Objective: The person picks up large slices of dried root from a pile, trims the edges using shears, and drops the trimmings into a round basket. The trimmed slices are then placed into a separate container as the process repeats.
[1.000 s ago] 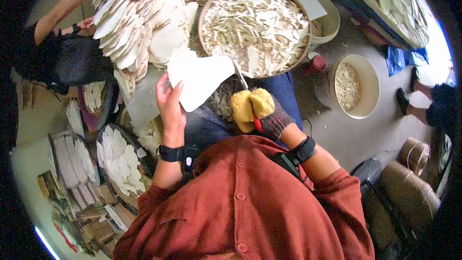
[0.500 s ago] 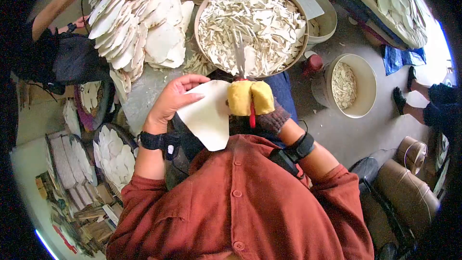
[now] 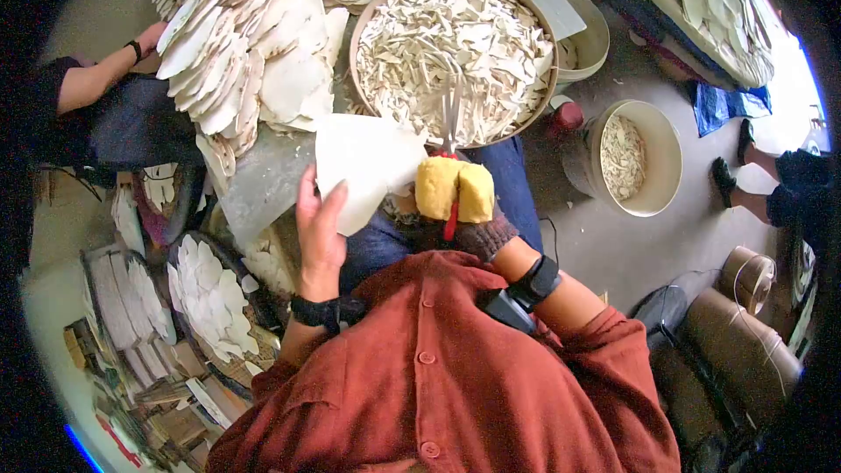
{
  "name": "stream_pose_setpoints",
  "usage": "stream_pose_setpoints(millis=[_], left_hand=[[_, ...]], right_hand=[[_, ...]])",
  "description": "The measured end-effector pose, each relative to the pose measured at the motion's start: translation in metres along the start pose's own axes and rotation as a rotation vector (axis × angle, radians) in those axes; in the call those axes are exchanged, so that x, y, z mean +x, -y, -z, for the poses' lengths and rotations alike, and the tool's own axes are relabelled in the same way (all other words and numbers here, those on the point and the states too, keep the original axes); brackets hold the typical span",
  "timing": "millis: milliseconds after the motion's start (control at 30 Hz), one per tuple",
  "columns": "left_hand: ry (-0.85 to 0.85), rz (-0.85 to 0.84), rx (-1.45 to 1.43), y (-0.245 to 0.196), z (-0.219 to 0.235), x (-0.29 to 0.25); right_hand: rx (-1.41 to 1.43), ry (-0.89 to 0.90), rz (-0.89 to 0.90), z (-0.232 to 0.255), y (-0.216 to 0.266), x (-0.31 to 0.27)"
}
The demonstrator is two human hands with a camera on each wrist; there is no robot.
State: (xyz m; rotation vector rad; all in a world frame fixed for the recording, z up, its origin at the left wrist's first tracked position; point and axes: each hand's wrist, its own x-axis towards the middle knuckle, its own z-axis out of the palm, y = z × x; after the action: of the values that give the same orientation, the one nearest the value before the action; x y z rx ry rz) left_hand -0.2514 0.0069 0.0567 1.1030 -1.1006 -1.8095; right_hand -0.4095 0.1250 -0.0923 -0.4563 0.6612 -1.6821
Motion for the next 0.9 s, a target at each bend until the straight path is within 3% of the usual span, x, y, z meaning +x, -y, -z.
stream_pose_setpoints(millis=[67, 100, 133, 167, 200, 267, 333, 400, 433, 500, 633, 700, 833, 900], left_hand=[[0.014, -0.074, 0.036, 0.002, 0.007, 0.003], [0.080, -0.037, 0.074, -0.007, 0.017, 0.013], [0.113, 0.008, 0.067, -0.010, 0.022, 0.018], [0.147, 0.052, 0.060, -0.013, 0.024, 0.022], [0.191, 0.082, 0.088, -0.016, 0.026, 0.027], [0.280, 0.143, 0.145, -0.020, 0.029, 0.038], [0.355, 0.145, 0.160, -0.023, 0.026, 0.049], [0.424, 0.176, 0.206, -0.027, 0.027, 0.061], [0.442, 0.176, 0.223, -0.029, 0.028, 0.067], [0.480, 0.172, 0.257, -0.029, 0.028, 0.077], [0.592, 0.250, 0.350, -0.036, 0.020, 0.080], [0.593, 0.280, 0.351, -0.033, 0.019, 0.082], [0.606, 0.300, 0.363, -0.030, 0.017, 0.086], [0.627, 0.335, 0.345, -0.028, 0.022, 0.091]], right_hand=[[0.432, -0.107, -0.151, 0.008, 0.000, 0.002], [-0.045, 0.002, -0.125, 0.013, 0.003, -0.005], [-0.749, 0.098, -0.050, -0.004, 0.023, -0.005], [-1.220, 0.145, 0.056, -0.023, 0.043, -0.005], [-1.069, 0.063, 0.189, 0.007, 0.004, -0.006], [-0.955, 0.059, 0.159, 0.004, 0.011, -0.008], [-0.373, 0.069, -0.004, -0.004, 0.011, -0.008], [0.325, 0.126, -0.289, -0.030, 0.036, -0.004], [0.461, 0.176, -0.302, -0.035, 0.038, 0.000], [0.482, 0.193, -0.306, -0.035, 0.039, 0.001], [-0.169, 0.144, -0.191, -0.019, 0.032, -0.004], [0.363, 0.051, -0.343, -0.015, 0.026, -0.003], [-0.544, 0.197, -0.051, -0.025, 0.045, -0.003], [-0.850, 0.167, -0.032, -0.039, 0.059, -0.005]])
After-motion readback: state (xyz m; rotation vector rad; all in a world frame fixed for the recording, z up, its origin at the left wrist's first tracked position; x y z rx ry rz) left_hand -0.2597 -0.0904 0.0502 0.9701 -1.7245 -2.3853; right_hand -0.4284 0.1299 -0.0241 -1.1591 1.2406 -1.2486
